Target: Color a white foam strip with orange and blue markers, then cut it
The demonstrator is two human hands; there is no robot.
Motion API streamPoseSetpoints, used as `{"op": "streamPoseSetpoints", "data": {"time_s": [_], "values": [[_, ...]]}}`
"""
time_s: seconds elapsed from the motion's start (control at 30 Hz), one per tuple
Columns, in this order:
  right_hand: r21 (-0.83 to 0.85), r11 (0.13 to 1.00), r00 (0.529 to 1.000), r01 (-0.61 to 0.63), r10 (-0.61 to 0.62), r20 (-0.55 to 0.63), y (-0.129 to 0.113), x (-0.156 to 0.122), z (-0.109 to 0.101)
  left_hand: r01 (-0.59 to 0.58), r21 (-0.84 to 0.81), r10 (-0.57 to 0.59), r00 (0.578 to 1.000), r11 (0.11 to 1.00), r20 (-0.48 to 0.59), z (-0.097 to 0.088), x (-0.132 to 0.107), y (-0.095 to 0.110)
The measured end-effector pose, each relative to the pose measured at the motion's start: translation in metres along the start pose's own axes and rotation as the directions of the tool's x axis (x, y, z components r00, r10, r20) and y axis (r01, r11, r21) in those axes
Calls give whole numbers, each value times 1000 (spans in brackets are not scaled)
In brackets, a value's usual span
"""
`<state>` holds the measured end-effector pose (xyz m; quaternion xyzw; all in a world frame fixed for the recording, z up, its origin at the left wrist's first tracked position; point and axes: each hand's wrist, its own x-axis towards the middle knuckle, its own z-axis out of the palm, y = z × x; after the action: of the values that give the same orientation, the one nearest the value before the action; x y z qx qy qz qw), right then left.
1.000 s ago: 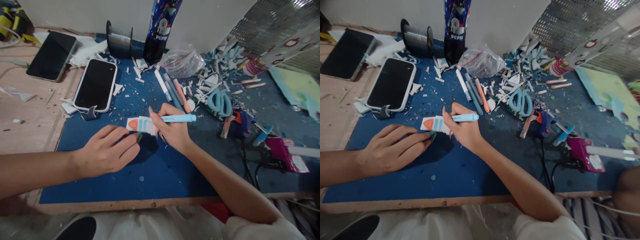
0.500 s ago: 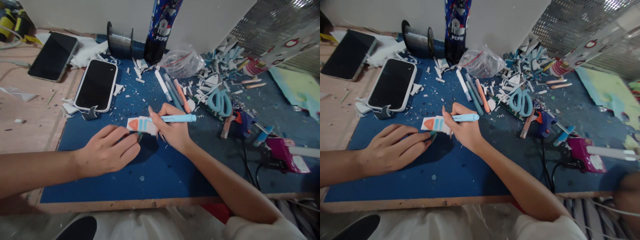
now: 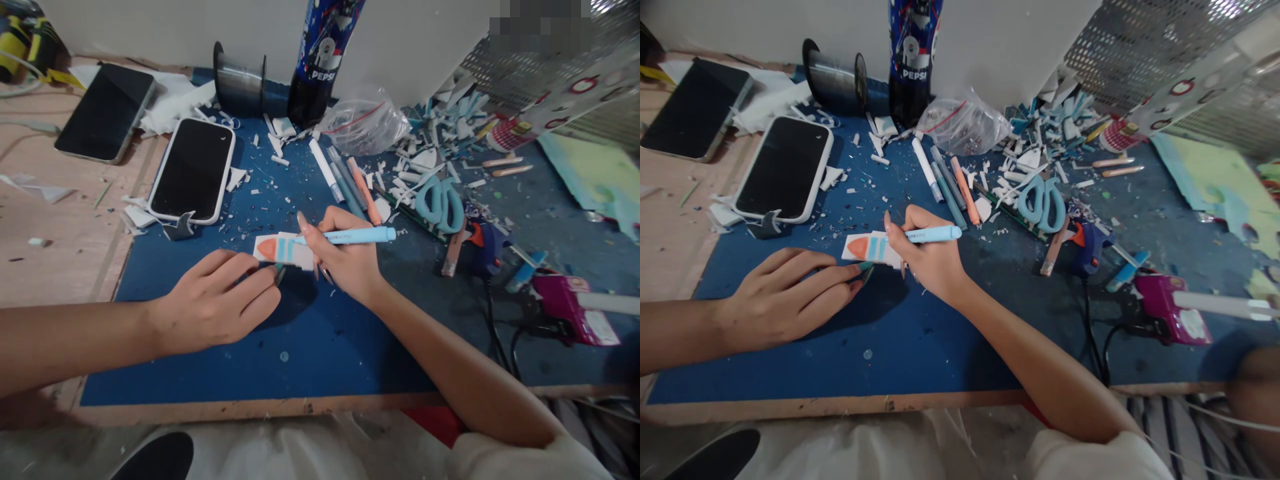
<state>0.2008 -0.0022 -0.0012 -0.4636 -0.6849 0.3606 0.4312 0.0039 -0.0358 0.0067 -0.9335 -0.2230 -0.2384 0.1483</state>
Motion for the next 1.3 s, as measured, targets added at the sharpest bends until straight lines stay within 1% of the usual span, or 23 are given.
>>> {"op": "streamPoseSetpoints", "data": {"time_s": [0.17,0.3,0.37,0.47,0.7,0.8,1.0,1.13,1.3], "values": [[9,1000,1000,7,-7,9,0,-1,0,-1,6,1,1000,1000,-12,0,1,0],[95,994,995,54,-45,-90,1,-3,-2,1,2,-1,1000,1000,-14,0,1,0],[87,993,993,81,-72,-97,1,-4,-4,10,1,-10,1000,1000,-4,0,1,0],[58,994,995,92,-90,-43,2,-4,-9,9,-1,-9,1000,1000,10,0,0,0],[34,998,998,52,-53,25,5,-1,-12,10,-11,-11,1000,1000,-5,-1,2,0],[30,997,996,68,-69,48,4,-3,-11,9,-16,-9,1000,1000,-11,-1,3,0],[-60,992,984,109,-98,152,0,-6,-9,6,-25,-6,1000,1000,-2,0,1,0],[-81,991,979,107,-91,182,1,-5,-9,3,-20,-3,1000,1000,-6,0,1,0],[-93,989,975,115,-94,203,0,-5,-8,6,-13,-5,1000,1000,14,-1,0,-1]]}}
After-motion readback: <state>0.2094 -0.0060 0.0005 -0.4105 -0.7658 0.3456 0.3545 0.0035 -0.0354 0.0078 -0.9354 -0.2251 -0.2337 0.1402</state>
